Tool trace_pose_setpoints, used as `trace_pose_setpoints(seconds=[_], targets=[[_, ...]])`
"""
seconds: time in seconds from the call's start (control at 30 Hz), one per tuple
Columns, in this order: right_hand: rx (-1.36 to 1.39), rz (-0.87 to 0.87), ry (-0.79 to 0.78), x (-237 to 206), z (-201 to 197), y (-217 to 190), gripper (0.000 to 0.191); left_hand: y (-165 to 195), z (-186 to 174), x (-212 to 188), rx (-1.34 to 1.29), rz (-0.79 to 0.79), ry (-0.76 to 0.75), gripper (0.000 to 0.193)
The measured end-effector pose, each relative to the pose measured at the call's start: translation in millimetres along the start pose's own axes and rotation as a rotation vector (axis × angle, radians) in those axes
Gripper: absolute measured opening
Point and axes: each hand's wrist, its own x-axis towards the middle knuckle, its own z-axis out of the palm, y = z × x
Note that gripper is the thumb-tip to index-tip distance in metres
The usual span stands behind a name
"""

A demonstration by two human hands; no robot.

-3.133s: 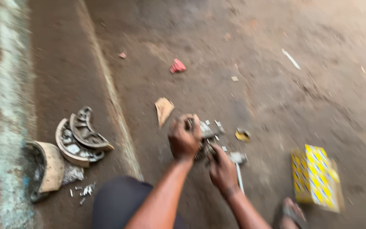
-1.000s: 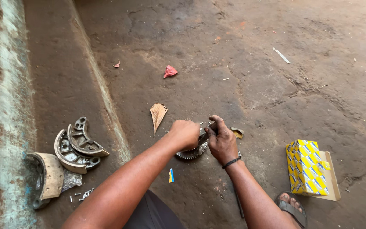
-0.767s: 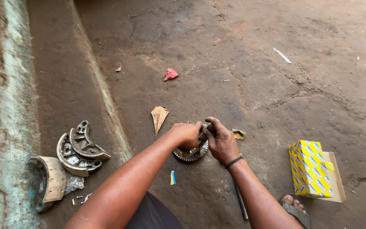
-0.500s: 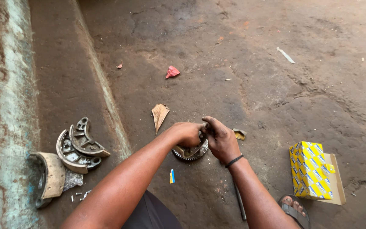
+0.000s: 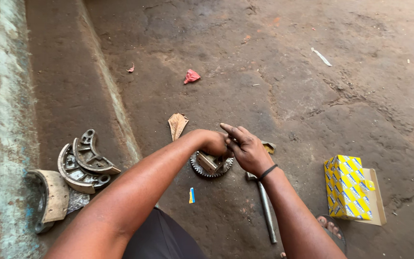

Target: The person assembles curved metal brake shoes onto a gear assembly using a hammer and a metal punch. They repeatedly position the parts, insert the punch, and strike it to secure the components together.

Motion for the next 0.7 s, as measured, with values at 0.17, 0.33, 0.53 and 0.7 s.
trace_pose_setpoints(seconds=[0.17, 0.33, 0.53, 0.7], targets=[[0.063, -0.01, 0.048, -1.5, 2.3, -3.8, 0.039, -3.3, 1.0, 0.3, 0.081, -0.067, 0.031, 0.038], [0.091, 0.062, 0.053, -6.4, 8.1, 4.6, 0.049, -4.5, 4.0, -0.6, 0.02, -0.086, 0.038, 0.037], [0.092, 0.633, 0.318, -38.8, 39.2, 74.0, 0.047, -13.8, 15.5, -8.2, 0.001, -0.103, 0.106, 0.037], [-0.362, 0.774, 0.198, -103.2, 74.1, 131.3, 0.053, -25.0, 24.6, -12.5, -0.036, 0.087, 0.244, 0.038]])
